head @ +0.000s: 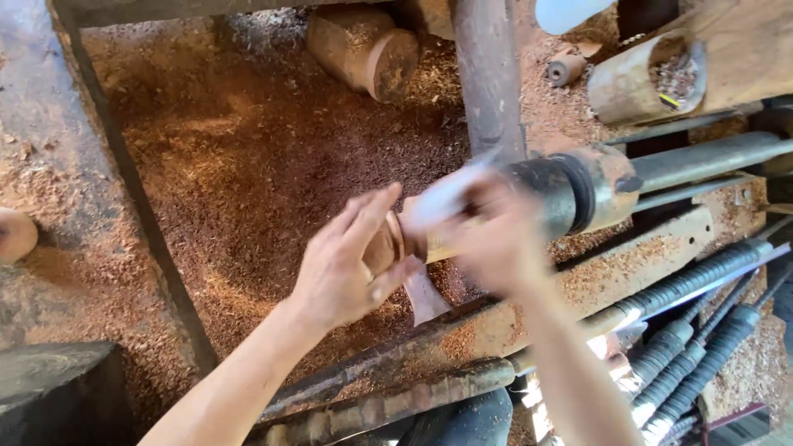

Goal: Applying a liquid finish or glue to a turned wooden object on a lathe and smoothing it with fingers.

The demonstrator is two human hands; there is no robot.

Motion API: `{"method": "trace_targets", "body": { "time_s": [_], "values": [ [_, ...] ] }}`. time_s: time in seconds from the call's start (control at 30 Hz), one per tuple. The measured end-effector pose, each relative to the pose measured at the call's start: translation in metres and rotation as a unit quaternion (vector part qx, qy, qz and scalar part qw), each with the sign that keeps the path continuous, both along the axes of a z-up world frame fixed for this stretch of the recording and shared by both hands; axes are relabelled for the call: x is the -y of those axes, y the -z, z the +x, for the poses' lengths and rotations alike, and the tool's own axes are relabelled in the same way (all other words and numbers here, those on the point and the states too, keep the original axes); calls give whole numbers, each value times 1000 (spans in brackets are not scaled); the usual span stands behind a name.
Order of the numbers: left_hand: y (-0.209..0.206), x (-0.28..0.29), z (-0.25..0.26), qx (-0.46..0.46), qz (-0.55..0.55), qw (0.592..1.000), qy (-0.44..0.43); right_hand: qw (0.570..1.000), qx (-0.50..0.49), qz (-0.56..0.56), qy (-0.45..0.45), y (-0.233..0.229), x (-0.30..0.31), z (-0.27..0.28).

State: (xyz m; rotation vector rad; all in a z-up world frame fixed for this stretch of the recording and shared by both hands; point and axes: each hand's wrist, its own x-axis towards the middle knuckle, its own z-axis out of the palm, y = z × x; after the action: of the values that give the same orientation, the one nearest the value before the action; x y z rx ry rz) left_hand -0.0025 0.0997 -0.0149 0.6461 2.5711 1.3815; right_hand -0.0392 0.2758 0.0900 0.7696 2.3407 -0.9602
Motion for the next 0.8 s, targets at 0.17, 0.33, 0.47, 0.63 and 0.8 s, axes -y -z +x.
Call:
{"method": "trace_targets", "body": {
  "time_s": [0.17, 0.33, 0.47, 0.63, 0.8],
  "values": [
    [-27, 26, 1, 239, 66, 964, -92, 971, -103, -171, -130, 19, 3, -7],
    [-45, 87, 3, 416, -52, 886, -197, 963, -115, 169, -176, 80, -123, -87],
    [-28, 113, 4, 371, -92, 894, -235, 922, -8, 316, -226, 124, -198, -118],
    [-8, 119, 12, 282, -77, 939, -179, 889, 61, 384, -243, 131, -194, -122],
    [-4, 118, 18, 194, -60, 970, -136, 829, 53, 444, -337, 155, -213, -128]
  ]
}}
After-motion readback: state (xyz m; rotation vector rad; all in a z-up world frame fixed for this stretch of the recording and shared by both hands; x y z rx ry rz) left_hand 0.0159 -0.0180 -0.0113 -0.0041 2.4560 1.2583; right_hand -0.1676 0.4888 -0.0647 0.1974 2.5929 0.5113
